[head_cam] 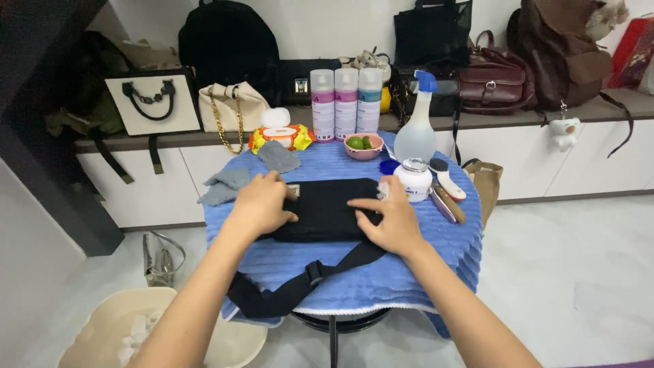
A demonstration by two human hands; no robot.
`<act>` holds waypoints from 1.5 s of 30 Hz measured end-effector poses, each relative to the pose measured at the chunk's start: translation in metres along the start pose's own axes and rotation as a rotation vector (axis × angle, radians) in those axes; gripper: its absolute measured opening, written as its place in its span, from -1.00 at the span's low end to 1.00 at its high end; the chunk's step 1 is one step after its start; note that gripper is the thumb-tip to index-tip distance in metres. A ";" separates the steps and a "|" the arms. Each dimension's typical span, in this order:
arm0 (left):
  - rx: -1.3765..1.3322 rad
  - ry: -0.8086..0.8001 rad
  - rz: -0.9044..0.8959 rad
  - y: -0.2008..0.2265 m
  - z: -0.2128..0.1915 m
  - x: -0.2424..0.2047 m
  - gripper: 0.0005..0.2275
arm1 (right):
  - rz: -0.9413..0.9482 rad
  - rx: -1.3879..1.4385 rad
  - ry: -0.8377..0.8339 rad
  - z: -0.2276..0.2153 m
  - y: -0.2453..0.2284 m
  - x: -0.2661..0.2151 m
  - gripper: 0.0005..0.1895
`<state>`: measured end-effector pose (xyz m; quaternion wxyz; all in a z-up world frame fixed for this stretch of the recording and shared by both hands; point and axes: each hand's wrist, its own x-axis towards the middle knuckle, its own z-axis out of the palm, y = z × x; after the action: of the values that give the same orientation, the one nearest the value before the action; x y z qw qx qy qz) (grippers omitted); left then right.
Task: Cleaning a black bag with a cloth and cleaning solution on a blue towel.
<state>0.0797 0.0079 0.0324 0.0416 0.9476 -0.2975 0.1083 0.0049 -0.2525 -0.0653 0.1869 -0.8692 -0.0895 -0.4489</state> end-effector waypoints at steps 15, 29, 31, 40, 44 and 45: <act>-0.059 -0.052 0.276 0.003 -0.004 -0.045 -0.89 | 0.113 0.032 -0.379 -0.026 -0.025 -0.007 -0.75; -0.296 0.095 0.311 -0.006 0.015 -0.048 -0.92 | 0.079 0.114 -0.340 -0.028 -0.021 -0.007 -0.92; -0.338 0.079 0.279 -0.007 0.018 -0.044 -0.94 | 0.060 0.113 -0.317 -0.027 -0.018 -0.011 -0.91; -0.257 -0.060 0.334 0.012 -0.009 -0.039 -0.49 | -0.061 0.016 -0.110 -0.025 -0.020 -0.011 -0.57; -0.473 -0.066 0.313 0.024 -0.025 -0.039 -0.64 | -0.066 -0.021 0.124 -0.015 -0.012 -0.014 -0.55; -0.376 -0.084 0.338 0.032 -0.040 -0.046 -0.49 | -0.112 -0.056 0.177 -0.015 -0.011 -0.015 -0.52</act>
<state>0.0175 0.0126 0.0611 0.1861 0.8637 -0.4680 0.0171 -0.0185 -0.2486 -0.0669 0.1443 -0.8247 -0.1086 -0.5359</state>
